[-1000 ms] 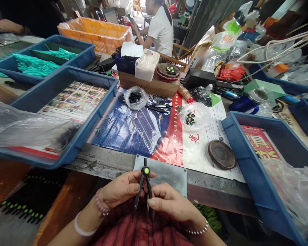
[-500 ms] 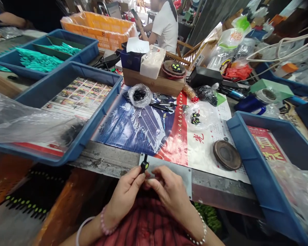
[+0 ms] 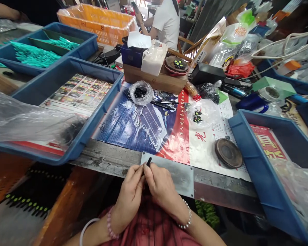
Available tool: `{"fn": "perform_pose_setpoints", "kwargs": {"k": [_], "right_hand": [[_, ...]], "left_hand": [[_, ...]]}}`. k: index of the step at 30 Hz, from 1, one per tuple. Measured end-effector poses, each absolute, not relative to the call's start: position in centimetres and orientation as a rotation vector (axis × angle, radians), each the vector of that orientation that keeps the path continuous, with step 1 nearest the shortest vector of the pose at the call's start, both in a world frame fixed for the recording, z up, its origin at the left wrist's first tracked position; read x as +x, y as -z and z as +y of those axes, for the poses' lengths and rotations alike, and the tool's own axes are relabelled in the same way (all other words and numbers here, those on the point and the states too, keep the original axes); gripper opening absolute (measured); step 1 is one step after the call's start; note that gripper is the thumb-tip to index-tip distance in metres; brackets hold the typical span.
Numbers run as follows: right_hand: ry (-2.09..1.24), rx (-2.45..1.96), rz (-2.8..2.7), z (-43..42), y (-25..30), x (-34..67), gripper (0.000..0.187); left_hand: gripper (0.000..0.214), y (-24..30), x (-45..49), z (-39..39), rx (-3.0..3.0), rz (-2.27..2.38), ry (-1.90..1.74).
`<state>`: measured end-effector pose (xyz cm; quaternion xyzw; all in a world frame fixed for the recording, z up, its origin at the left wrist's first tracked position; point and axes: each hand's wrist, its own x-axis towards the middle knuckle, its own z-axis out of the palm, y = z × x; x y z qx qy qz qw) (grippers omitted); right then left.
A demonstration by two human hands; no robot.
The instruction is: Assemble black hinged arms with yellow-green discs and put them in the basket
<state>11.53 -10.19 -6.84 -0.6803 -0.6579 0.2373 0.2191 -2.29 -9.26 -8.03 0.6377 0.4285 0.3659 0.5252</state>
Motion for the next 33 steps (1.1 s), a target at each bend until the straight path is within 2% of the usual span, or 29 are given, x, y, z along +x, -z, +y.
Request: {"fn": "perform_pose_setpoints", "kwargs": {"k": [4,9,12,18,26,30,33], "right_hand": [[-1.122,-1.649,-1.705,-10.2,5.7,12.7,0.052],[-1.09,-1.578,-1.877,-11.6,5.9,11.8,0.033],[-1.083,-1.474,-1.819,-12.0,6.5,11.0,0.024],[-1.251,-1.353,-1.625,-11.9,6.3,11.0,0.032],[-1.532,-1.276,-1.548,-12.0,6.0,13.1,0.039],[-1.815,-1.1,-1.619,-11.6,4.9,15.5,0.042],[-1.841,-1.042,-1.583,-11.5,4.5,15.8,0.044]], "left_hand": [[0.031,8.1,-2.8,-9.2,1.403,0.982,-0.836],[0.031,7.8,-2.6,-9.0,0.816,1.033,-0.911],[0.034,7.5,-2.5,-8.7,0.687,1.004,-0.936],[0.034,6.6,-4.4,-7.1,1.004,0.919,-0.66],[0.029,6.1,-6.8,-6.2,0.985,0.815,-0.499],[0.04,6.5,-8.7,-5.5,0.896,0.676,-0.268],[0.056,7.5,-8.7,-5.3,0.709,0.491,-0.332]]}}
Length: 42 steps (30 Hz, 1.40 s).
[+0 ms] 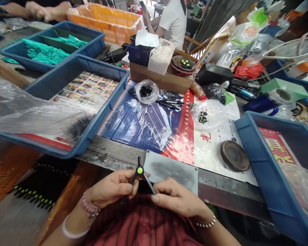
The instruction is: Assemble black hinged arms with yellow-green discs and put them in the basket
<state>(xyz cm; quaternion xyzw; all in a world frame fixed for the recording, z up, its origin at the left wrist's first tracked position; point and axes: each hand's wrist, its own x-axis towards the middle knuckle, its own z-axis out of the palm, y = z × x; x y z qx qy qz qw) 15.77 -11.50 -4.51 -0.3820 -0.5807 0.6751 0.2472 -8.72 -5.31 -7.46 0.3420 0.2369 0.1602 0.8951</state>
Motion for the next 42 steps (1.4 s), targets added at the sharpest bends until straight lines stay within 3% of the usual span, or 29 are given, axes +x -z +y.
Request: {"fn": "perform_pose_setpoints", "kwargs": {"k": [5,13,17,21,26,34,39,42], "right_hand": [[-1.721,-1.092,-1.566,-12.0,4.7,13.7,0.042],[-1.608,-1.215,-1.51,-12.4,6.5,11.8,0.045],[-1.064,-1.561,-1.671,-11.5,6.1,12.4,0.047],[-0.445,-1.623,-1.924,-10.6,5.4,11.7,0.05],[-0.125,-1.62,-2.169,-10.0,5.4,10.5,0.048],[-0.153,-1.735,-2.057,-10.3,6.6,9.3,0.051],[-0.553,-1.972,-1.999,-9.6,6.7,9.1,0.045],[-0.88,-1.89,-1.946,-9.2,5.9,10.1,0.05]], "left_hand": [[0.067,8.5,-6.7,-6.3,0.495,0.415,-0.513],[0.034,8.2,-4.9,-7.9,0.687,0.739,-0.615],[0.02,7.2,-4.8,-8.3,1.206,0.966,-0.711],[0.016,6.9,-4.8,-8.7,1.64,1.045,-0.792],[0.019,7.3,-5.1,-9.3,1.834,1.038,-0.851],[0.02,7.5,-5.5,-9.8,1.814,1.013,-0.771],[0.027,8.2,-5.4,-9.9,1.75,1.028,-0.711],[0.027,8.1,-5.7,-9.9,1.665,1.024,-0.682]]}}
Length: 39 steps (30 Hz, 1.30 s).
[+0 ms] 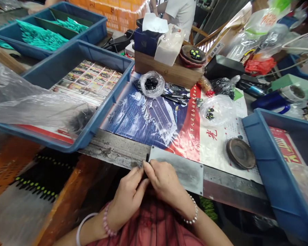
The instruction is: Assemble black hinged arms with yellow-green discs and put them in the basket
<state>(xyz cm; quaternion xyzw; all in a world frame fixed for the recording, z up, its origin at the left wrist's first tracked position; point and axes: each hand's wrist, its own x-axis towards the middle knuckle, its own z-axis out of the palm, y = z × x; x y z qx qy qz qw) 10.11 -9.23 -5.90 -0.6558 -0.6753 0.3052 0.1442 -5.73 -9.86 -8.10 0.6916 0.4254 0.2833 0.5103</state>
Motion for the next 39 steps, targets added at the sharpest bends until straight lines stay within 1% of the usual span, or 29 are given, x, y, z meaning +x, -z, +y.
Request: {"fn": "perform_pose_setpoints", "kwargs": {"k": [2,5,8,10,12,15,18,22,25,28,30,34,37,39], "right_hand": [[-1.062,-1.699,-1.89,-9.5,5.3,10.9,0.054],[-1.152,-1.548,-1.861,-10.7,4.9,11.5,0.055],[-1.196,-1.488,-1.875,-12.0,5.6,10.9,0.05],[-1.211,-1.453,-1.837,-12.5,6.2,10.2,0.045],[-1.231,-1.429,-1.778,-12.7,6.7,9.7,0.039],[-1.282,-1.397,-1.721,-12.7,7.1,9.5,0.036],[-1.339,-1.374,-1.677,-12.7,7.1,9.6,0.038],[-1.528,-1.321,-1.535,-12.9,7.4,9.5,0.043],[-1.613,-1.294,-1.456,-12.9,7.6,9.3,0.047],[-1.647,-1.285,-1.443,-12.8,7.6,9.4,0.048],[-1.689,-1.279,-1.461,-12.7,7.4,9.9,0.047],[-1.889,-1.214,-1.533,-12.4,6.6,11.7,0.048],[-2.011,-1.123,-1.451,-12.1,6.1,12.6,0.052],[-2.01,-1.096,-1.343,-12.0,6.0,12.6,0.051]], "left_hand": [[0.024,7.7,-6.1,-9.6,1.55,1.022,-0.668],[0.023,7.3,-6.4,-9.2,1.203,1.025,-0.692],[0.03,7.5,-6.4,-8.9,0.856,1.025,-0.738],[0.034,7.8,-6.2,-8.9,0.759,1.042,-0.756],[0.038,8.0,-6.1,-9.0,0.743,1.051,-0.738],[0.04,7.9,-6.4,-8.8,0.818,1.046,-0.667],[0.037,7.4,-6.9,-8.5,0.942,1.015,-0.604],[0.031,7.1,-7.2,-8.2,1.042,0.945,-0.548],[0.031,7.3,-7.3,-8.0,1.063,0.926,-0.51],[0.034,7.3,-7.7,-7.6,1.071,0.924,-0.461],[0.033,6.9,-8.3,-7.2,1.1,0.886,-0.428],[0.028,6.4,-10.1,-6.4,1.122,0.767,-0.294],[0.036,6.8,-10.7,-6.3,0.958,0.764,-0.218],[0.043,7.3,-10.3,-6.7,0.87,0.801,-0.278]]}}
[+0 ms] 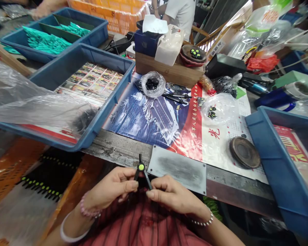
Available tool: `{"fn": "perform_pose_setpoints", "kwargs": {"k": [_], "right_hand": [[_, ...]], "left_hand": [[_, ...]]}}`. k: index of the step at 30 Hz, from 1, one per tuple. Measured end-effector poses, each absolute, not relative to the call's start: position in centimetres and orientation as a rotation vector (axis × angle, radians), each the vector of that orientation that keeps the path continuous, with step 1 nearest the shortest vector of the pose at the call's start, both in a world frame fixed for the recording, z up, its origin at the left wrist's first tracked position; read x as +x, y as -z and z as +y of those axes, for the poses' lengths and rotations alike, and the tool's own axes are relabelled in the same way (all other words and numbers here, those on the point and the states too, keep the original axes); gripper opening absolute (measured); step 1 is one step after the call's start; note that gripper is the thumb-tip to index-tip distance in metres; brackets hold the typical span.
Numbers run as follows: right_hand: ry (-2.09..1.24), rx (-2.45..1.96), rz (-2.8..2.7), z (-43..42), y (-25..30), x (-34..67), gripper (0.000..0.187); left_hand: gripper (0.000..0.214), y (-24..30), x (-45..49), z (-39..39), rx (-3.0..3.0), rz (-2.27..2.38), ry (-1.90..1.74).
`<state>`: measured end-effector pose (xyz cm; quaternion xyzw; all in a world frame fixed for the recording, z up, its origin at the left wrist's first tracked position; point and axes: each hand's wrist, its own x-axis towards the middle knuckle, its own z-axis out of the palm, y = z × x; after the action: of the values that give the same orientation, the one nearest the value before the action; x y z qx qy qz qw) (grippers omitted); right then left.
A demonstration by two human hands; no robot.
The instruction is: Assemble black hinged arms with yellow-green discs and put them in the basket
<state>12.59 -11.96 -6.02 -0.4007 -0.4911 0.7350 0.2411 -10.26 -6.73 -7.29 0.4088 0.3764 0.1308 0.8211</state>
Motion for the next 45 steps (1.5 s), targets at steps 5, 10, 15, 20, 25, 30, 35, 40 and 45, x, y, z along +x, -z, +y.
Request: {"fn": "perform_pose_setpoints", "kwargs": {"k": [5,10,15,20,25,30,35,40,45], "right_hand": [[-1.862,-1.183,-1.286,-12.2,6.1,11.2,0.048],[-1.737,-1.216,-1.32,-12.6,6.6,9.9,0.049],[-1.804,-1.203,-1.27,-12.7,7.3,10.0,0.052],[-1.997,-1.147,-1.355,-12.4,6.7,12.1,0.05],[-2.179,-1.018,-1.357,-11.8,6.2,13.4,0.049],[-2.038,-1.037,-1.245,-11.9,6.3,12.2,0.048],[-1.985,-1.061,-1.164,-12.5,6.6,10.3,0.049],[-1.873,-1.178,-1.105,-12.7,7.7,8.8,0.051],[-1.822,-1.249,-1.173,-12.7,8.3,8.7,0.054]], "left_hand": [[0.035,8.1,-7.8,-8.6,0.935,0.944,-0.515],[0.038,8.7,-6.9,-9.6,0.985,1.002,-0.576],[0.035,8.0,-7.8,-8.8,0.976,0.919,-0.497],[0.032,6.8,-10.5,-7.7,1.031,0.796,-0.381],[0.049,8.2,-12.3,-7.0,0.747,0.629,-0.156],[0.072,9.6,-10.5,-6.9,0.43,0.43,-0.434],[0.054,9.6,-8.6,-8.0,0.457,0.528,-0.543],[0.039,9.7,-8.1,-8.9,0.67,0.804,-0.637],[0.033,8.9,-8.7,-9.0,1.05,1.016,-0.608]]}}
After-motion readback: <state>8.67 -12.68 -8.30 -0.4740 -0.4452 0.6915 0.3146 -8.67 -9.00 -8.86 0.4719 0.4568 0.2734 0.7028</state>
